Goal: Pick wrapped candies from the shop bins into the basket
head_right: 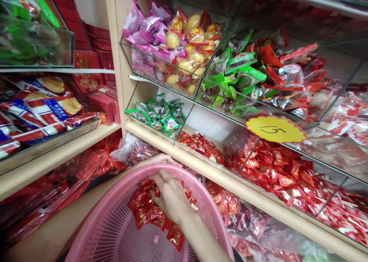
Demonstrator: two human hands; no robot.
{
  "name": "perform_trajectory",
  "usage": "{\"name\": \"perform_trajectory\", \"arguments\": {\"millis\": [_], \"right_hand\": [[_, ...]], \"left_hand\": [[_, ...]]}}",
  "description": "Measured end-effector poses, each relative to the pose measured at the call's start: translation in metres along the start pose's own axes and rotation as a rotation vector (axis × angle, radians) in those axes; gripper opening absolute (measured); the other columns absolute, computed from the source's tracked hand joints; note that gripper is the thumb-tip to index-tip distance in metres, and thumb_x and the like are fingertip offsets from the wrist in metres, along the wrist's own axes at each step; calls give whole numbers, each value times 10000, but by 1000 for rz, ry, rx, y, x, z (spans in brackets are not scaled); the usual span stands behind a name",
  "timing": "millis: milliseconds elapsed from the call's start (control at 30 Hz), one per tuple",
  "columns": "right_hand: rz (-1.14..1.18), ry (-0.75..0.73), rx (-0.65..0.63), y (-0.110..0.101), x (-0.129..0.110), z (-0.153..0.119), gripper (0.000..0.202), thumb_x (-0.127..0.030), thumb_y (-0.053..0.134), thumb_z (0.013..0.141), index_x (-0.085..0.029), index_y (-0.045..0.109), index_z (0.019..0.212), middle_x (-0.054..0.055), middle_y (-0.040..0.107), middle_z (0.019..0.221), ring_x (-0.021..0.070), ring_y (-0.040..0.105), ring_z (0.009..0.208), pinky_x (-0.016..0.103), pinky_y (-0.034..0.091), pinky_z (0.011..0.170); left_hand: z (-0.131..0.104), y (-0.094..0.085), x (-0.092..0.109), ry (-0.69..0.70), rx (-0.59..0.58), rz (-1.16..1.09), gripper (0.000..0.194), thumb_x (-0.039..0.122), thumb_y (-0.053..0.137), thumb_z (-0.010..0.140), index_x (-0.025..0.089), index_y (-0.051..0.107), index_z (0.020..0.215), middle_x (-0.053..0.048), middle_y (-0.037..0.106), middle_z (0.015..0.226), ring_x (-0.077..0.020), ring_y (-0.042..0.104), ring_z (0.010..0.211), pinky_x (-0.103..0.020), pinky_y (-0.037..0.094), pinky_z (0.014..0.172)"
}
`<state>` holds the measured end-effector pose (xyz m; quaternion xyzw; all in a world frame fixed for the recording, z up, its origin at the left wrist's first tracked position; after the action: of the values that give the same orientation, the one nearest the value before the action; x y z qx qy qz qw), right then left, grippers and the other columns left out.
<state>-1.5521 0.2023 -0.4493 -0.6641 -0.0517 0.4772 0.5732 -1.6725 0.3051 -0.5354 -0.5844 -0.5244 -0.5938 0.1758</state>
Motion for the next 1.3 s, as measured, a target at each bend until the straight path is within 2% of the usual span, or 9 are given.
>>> {"name": "perform_trajectory", "arguments": {"millis": [100, 300, 633, 900, 1133, 1300], "right_hand": [[-262, -98, -76, 9, -5, 10, 285, -170, 531, 782, -228, 554, 1060, 65, 519, 1021, 213, 541, 900, 330, 467, 727], [-462, -121, -109, 21, -9, 21, 168, -152, 541, 764, -188, 544, 928, 49, 506, 924, 185, 516, 799, 307, 438, 663], [-597, -136, -136, 27, -20, 23, 124, -112, 459, 810, -180, 540, 874, 74, 537, 912, 207, 525, 824, 334, 428, 687], [-712, -134, -119, 37, -20, 23, 119, -101, 476, 815, -186, 550, 854, 72, 556, 905, 215, 531, 798, 344, 425, 660], [-755, -145, -118, 45, -21, 25, 117, -109, 463, 842, -168, 563, 861, 85, 565, 893, 217, 523, 802, 348, 412, 662], [-739, -200, -105, 39, -20, 26, 91, -134, 474, 840, -179, 553, 833, 62, 563, 871, 208, 523, 789, 336, 413, 655]], "left_hand": [[0, 0, 1, -40, -20, -26, 375, 382, 512, 840, 63, 576, 1024, -80, 573, 1012, -201, 551, 949, -363, 459, 838], [-2, 3, 5, -100, -80, -76, 350, 364, 503, 848, 75, 571, 1033, -83, 575, 1022, -185, 552, 951, -368, 451, 849], [-3, 4, 6, -170, -116, -122, 352, 359, 499, 851, 73, 561, 1046, -87, 563, 1023, -183, 548, 947, -360, 461, 832], [-3, 6, 5, -146, -74, -158, 358, 360, 507, 847, 69, 561, 1048, -94, 563, 1027, -183, 548, 950, -362, 459, 836], [-5, 8, 8, -129, -89, -170, 354, 369, 499, 850, 72, 577, 1025, -90, 580, 1021, -181, 554, 954, -369, 447, 855], [-6, 9, 10, -133, -81, -174, 355, 371, 499, 850, 75, 574, 1031, -87, 576, 1023, -181, 553, 955, -370, 450, 852]]}}
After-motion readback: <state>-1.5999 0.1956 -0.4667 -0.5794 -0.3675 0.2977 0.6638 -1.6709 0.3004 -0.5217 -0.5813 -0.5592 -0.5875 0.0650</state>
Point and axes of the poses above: each hand's wrist, its own z-axis towards the middle knuckle, its own y-axis out of the palm, x = y × z, the point moved 1 cm from there along z, towards the middle knuckle
